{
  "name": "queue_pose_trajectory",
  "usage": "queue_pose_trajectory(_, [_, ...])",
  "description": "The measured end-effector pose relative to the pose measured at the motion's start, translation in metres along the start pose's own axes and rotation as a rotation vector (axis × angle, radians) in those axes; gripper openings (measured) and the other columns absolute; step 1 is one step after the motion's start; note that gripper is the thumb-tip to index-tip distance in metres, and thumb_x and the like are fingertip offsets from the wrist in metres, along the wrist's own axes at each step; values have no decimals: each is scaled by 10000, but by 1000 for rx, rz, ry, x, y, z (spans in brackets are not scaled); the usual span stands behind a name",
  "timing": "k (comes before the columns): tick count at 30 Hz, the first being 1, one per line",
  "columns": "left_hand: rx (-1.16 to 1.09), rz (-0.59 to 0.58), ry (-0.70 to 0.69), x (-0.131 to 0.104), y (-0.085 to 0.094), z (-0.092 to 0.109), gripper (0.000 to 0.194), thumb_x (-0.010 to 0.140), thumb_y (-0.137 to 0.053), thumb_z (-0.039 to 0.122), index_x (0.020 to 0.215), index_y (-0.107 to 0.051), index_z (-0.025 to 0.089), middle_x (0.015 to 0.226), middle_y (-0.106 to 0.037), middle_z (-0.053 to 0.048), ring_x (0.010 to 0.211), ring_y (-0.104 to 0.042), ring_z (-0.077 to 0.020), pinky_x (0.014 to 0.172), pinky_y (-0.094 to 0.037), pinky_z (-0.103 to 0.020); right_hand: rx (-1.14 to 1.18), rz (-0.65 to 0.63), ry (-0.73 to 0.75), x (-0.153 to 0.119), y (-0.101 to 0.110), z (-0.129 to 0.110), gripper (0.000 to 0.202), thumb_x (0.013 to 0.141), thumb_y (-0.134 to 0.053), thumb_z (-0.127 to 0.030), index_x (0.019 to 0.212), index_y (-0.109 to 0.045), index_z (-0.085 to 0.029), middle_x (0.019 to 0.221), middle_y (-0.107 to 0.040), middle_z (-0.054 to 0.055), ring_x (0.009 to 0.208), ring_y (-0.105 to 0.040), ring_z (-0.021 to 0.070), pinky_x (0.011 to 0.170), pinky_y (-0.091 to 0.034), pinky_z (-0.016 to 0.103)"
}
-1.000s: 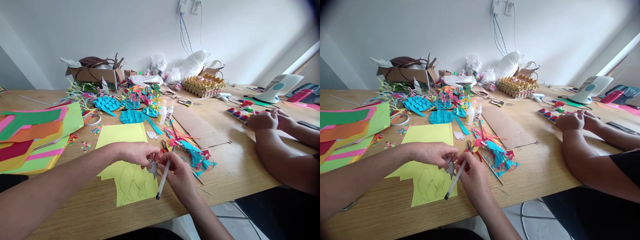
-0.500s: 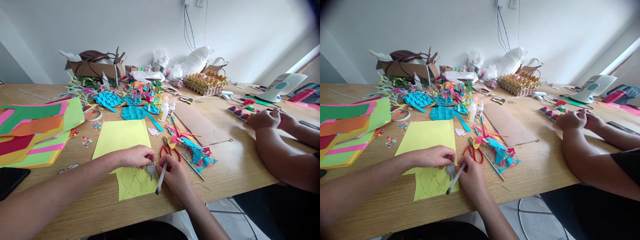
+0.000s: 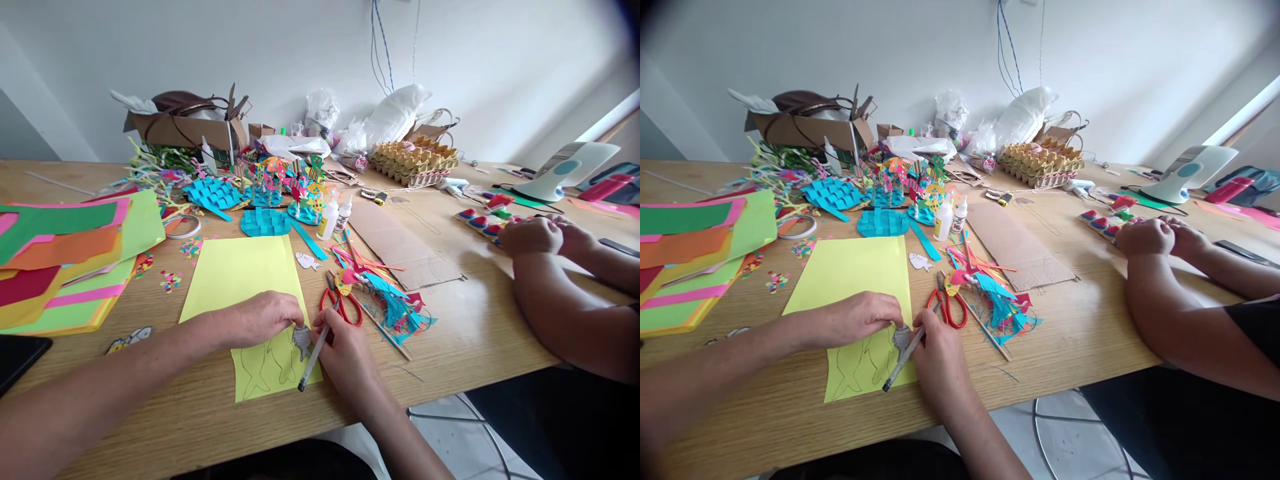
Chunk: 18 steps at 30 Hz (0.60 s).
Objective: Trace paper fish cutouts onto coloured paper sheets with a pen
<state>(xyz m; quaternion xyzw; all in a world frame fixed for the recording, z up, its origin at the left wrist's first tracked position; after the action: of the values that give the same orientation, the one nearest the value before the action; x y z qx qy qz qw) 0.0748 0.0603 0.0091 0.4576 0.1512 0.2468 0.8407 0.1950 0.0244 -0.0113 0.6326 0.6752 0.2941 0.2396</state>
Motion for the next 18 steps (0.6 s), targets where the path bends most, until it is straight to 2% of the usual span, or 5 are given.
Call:
queue_pose_trajectory(5, [82, 8, -135, -10, -7, 4, 312, 884, -397, 11, 944, -673, 144, 913, -655, -61, 884, -594, -186, 809, -441, -262, -61, 19, 25, 0, -1, -3, 137, 728, -516, -54, 764, -532, -185, 630, -586, -3, 588, -554, 164, 544, -347, 228])
queue_pose_trajectory(13, [158, 37, -277, -26, -11, 11, 386, 915, -356, 31, 1232, -538, 156, 1230, -564, -90, 1088, -510, -210, 938, -414, -301, -134, 26, -9, -3, -3, -1, 128, 777, -517, -80, 846, -557, -179, 689, -658, 32, 631, -610, 191, 567, -378, 242])
queue_pose_trajectory(18, [250, 17, -327, -31, -15, 19, 386, 938, -349, 71, 1295, -487, 117, 1280, -546, -97, 1063, -494, -221, 956, -413, -324, -218, 28, 26, -4, -6, -5, 131, 811, -492, -91, 876, -581, -162, 727, -674, 67, 660, -625, 203, 569, -381, 244])
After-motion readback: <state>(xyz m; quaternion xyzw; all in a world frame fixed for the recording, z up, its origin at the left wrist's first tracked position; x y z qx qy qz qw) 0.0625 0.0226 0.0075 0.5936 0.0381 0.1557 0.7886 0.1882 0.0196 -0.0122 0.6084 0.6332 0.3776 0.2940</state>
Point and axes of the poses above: each hand's wrist, its own x-axis towards the middle knuckle, its own y-axis out of the back of the hand, z = x × y, the point moved 6 cm from there along x, towards the middle knuckle
